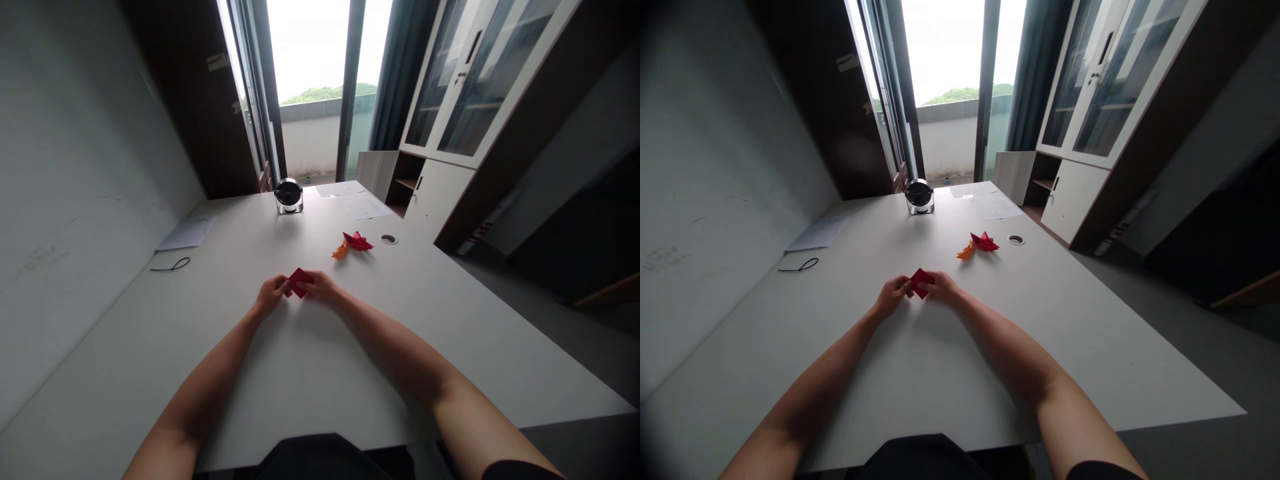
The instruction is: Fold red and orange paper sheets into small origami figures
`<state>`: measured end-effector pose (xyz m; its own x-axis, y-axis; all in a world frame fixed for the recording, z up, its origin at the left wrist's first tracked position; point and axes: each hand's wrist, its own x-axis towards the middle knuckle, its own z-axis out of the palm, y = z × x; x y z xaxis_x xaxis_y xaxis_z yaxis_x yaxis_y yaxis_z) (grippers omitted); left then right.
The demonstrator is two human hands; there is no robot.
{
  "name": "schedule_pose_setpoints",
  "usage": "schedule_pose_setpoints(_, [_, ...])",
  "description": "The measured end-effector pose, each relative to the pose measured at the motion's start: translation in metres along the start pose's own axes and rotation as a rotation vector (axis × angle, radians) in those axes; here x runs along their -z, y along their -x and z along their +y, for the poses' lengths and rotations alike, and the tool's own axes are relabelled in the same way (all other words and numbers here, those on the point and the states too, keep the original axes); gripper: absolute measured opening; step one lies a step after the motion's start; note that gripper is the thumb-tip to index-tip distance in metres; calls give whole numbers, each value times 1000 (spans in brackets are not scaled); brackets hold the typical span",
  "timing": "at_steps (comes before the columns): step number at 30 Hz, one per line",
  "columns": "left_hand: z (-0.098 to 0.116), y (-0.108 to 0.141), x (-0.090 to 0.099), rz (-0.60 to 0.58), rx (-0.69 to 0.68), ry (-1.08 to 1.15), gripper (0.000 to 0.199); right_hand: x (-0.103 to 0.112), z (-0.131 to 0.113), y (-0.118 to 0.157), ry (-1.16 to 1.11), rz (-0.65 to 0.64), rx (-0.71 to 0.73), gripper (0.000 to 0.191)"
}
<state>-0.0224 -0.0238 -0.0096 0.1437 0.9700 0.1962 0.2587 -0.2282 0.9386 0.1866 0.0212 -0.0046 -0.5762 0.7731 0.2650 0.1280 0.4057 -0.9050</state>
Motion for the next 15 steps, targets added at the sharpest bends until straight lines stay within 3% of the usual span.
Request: schedule_pose_setpoints(15, [4,2,-1,35,10,14,35,-1,7,-3,29,16,-33,22])
